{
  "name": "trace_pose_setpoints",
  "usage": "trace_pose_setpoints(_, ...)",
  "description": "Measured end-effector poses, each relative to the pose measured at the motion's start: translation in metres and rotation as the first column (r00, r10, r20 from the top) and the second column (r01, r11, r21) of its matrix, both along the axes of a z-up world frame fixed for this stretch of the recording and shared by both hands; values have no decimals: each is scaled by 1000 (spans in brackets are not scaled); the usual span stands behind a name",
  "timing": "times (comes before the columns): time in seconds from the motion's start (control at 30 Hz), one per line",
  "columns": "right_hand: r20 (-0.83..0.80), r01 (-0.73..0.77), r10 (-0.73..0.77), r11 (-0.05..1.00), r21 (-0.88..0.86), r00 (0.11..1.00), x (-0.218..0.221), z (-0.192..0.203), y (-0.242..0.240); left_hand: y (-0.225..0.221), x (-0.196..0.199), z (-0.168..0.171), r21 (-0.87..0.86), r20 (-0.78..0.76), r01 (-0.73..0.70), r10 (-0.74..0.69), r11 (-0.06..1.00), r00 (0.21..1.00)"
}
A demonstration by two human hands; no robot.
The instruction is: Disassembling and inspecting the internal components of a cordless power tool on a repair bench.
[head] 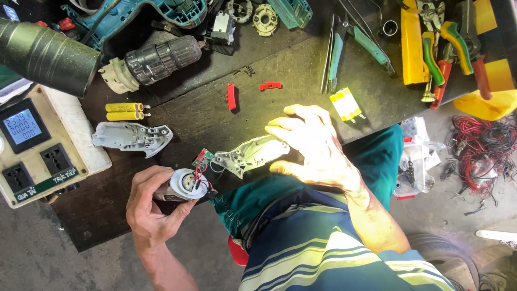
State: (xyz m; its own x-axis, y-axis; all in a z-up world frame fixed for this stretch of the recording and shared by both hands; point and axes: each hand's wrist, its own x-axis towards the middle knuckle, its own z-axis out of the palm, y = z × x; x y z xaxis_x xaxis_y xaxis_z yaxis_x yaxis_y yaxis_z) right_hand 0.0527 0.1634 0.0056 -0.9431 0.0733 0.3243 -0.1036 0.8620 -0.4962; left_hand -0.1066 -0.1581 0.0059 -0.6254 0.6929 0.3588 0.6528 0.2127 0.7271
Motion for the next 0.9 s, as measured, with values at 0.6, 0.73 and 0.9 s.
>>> trace_pose_setpoints(0.6, 11, 12, -13, 995, 101, 1000, -2, -4, 0, 6, 1, 7, 22, 18, -12, 12, 1000, 1000)
trace_pose_setpoints(0.73, -60, -15, 26, 984, 175, 998, -3, -15, 3, 12, -5, 3, 147, -68, 5, 6, 989, 998)
trace_pose_setpoints(0.9, -90, -15, 21, 998, 60, 996, 1, -32, 10, 8, -3, 1, 179, -30, 4, 1, 984, 1000)
